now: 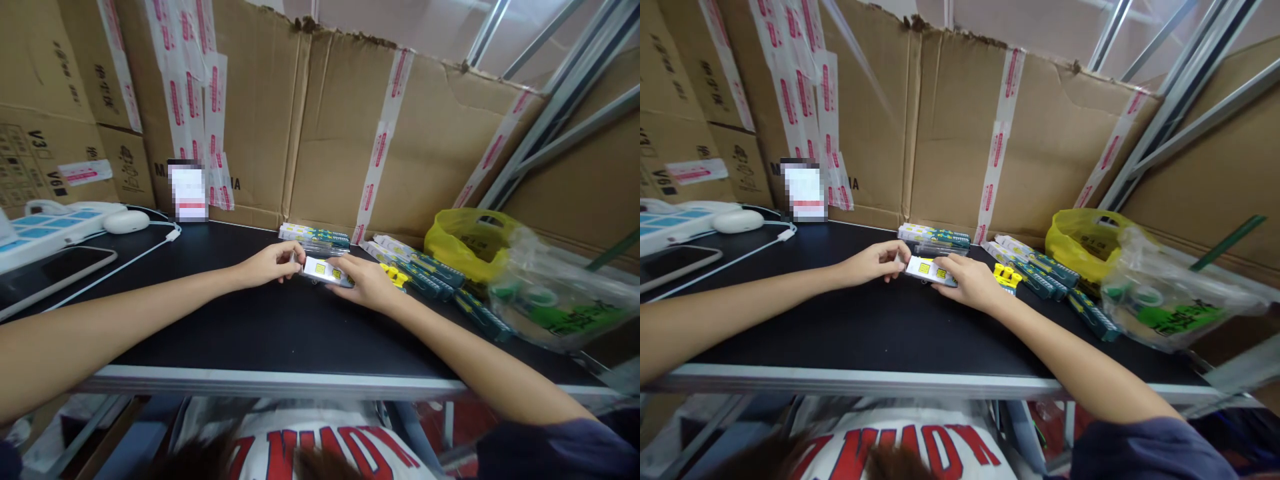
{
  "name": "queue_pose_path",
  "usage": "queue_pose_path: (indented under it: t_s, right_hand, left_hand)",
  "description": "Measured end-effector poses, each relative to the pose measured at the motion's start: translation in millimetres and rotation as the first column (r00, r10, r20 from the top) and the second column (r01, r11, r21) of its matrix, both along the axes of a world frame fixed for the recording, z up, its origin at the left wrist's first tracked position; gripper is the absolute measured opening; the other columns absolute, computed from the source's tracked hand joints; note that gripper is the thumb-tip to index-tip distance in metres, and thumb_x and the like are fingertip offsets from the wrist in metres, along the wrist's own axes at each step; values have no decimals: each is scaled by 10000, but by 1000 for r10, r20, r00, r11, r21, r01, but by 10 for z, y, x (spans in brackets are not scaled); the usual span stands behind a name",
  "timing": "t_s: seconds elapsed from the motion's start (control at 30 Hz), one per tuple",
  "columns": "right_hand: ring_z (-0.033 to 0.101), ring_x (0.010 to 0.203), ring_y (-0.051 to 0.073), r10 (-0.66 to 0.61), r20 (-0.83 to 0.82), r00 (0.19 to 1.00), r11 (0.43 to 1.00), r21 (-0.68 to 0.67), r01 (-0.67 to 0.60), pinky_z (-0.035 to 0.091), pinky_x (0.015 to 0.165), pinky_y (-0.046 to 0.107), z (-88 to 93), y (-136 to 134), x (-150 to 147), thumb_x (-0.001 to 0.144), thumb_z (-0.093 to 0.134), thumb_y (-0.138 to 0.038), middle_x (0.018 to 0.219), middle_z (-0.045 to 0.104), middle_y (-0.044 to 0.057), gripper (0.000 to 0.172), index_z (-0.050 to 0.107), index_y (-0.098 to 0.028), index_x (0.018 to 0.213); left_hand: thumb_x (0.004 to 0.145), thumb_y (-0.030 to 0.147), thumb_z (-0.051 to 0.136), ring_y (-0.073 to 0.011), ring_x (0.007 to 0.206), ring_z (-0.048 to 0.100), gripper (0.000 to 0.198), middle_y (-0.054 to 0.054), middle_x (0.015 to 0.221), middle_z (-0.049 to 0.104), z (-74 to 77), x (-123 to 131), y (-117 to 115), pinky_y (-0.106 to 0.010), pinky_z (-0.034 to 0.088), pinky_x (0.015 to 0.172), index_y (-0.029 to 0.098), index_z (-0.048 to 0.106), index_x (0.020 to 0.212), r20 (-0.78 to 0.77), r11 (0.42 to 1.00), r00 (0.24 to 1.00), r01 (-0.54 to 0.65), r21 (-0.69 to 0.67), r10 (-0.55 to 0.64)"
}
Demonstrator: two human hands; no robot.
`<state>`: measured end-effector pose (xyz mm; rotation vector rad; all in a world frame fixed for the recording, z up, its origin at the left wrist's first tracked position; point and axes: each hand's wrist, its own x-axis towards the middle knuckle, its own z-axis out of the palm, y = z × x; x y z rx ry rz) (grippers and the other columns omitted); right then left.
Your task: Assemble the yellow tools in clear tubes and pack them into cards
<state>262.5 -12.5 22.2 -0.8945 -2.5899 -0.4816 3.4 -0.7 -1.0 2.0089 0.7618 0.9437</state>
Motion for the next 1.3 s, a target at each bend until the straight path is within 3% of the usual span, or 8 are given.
queue_pose_path:
  t_s: [0.2,0.37,0.67,0.83,1.0,1.13,1.23,1.3]
  right_hand:
    - [658,883,216,-16,21,1000,1000,8,16,473,680,280,-1,-27,-31,848,601,-414,1036,687,85,412,582,-191,1193]
    - [654,858,210,-20,20,1000,1000,6,20,472,680,282,-1,-14,-31,851,595,-417,1032,680,97,418,576,-180,1195]
    - [652,854,208,-14,14,1000,1000,6,14,471,675,280,7,-21,-33,856,585,-429,1040,678,95,420,573,-182,1195]
    - [653,855,210,-38,38,999,999,31,37,461,670,275,-18,-9,-31,856,581,-443,1049,678,99,428,576,-189,1201]
    - [647,858,211,-29,57,998,997,70,25,443,645,269,-55,7,-20,865,573,-441,1029,677,101,442,571,-193,1231]
    - [639,846,202,-55,40,998,996,77,52,432,644,265,-59,-6,-30,872,569,-435,1031,671,97,423,577,-193,1219]
    - [629,842,198,-84,36,996,993,84,81,422,646,265,-58,-33,-58,884,552,-437,1021,666,88,408,579,-195,1211]
    - [621,857,200,-93,65,994,992,92,87,410,638,264,-58,-58,-85,901,528,-429,1004,661,87,402,571,-196,1226]
  left_hand:
    - [761,279,641,-69,557,488,246,56,689,504,-3,5,-36,-170,448,453,192,449,888,61,998,998,33,-59,-29]
    - [796,343,600,-88,529,519,236,60,624,502,13,19,-32,-182,445,429,191,453,901,142,988,990,26,-150,-5]
    - [796,343,641,-82,492,510,304,78,563,517,-16,37,-23,-175,423,429,217,366,827,173,986,985,22,-164,7]
    - [812,396,622,-66,492,480,326,52,559,505,-38,31,0,-185,425,453,191,393,703,92,992,996,11,-126,1]
    - [838,409,586,-82,560,481,297,32,624,505,-39,26,-19,-192,432,482,183,436,717,-17,999,998,-53,-8,53]
    - [852,421,556,-103,660,496,270,1,793,506,-45,72,-103,-225,484,538,185,455,767,-29,978,985,-167,128,172]
    - [860,410,548,-121,730,537,253,-19,897,535,-58,122,-191,-265,525,617,192,443,785,-29,972,983,-172,163,179]
    - [847,400,575,-129,730,564,271,-6,852,554,-71,148,-234,-271,529,631,198,415,760,-38,974,983,-174,149,181]
